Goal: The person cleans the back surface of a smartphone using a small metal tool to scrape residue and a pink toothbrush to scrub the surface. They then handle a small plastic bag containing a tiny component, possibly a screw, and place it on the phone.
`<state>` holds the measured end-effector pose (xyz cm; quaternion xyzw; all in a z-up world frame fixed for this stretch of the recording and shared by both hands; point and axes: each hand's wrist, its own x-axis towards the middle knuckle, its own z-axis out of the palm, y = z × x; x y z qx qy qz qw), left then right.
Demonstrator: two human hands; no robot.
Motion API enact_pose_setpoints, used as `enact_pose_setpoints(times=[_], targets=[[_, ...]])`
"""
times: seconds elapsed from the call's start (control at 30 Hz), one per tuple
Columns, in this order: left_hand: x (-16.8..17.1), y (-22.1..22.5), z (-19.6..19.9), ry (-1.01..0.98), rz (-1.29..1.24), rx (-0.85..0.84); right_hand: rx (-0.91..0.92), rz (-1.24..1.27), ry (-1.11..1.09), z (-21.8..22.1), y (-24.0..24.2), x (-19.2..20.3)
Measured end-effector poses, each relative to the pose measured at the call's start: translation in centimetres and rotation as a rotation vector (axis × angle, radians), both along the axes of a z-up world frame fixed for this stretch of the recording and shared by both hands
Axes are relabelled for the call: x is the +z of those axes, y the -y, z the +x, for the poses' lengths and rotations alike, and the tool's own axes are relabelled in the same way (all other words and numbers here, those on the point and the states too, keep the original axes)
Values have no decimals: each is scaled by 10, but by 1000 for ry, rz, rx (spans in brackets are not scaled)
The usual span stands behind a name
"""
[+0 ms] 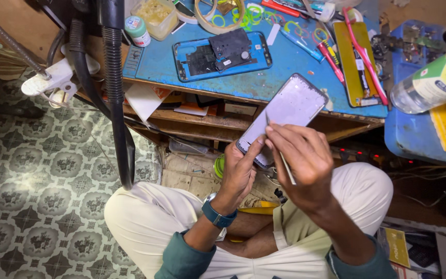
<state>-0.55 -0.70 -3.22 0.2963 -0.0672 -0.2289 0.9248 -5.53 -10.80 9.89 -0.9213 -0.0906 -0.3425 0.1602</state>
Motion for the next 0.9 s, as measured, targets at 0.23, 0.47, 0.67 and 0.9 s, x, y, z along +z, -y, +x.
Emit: enact_pose_setpoints(times=[0.23, 0.47, 0.67, 0.9], targets=[[35, -8, 7, -49, 19, -131, 75, 416, -242, 25, 74, 16], [36, -8, 6, -38, 25, -130, -45, 395, -151, 23, 71, 21], [-1, -3, -3, 6, 9, -55, 0, -3, 2, 3, 7, 4], [10, -6, 0, -28, 3, -100, 112, 200, -89, 7, 32, 9]])
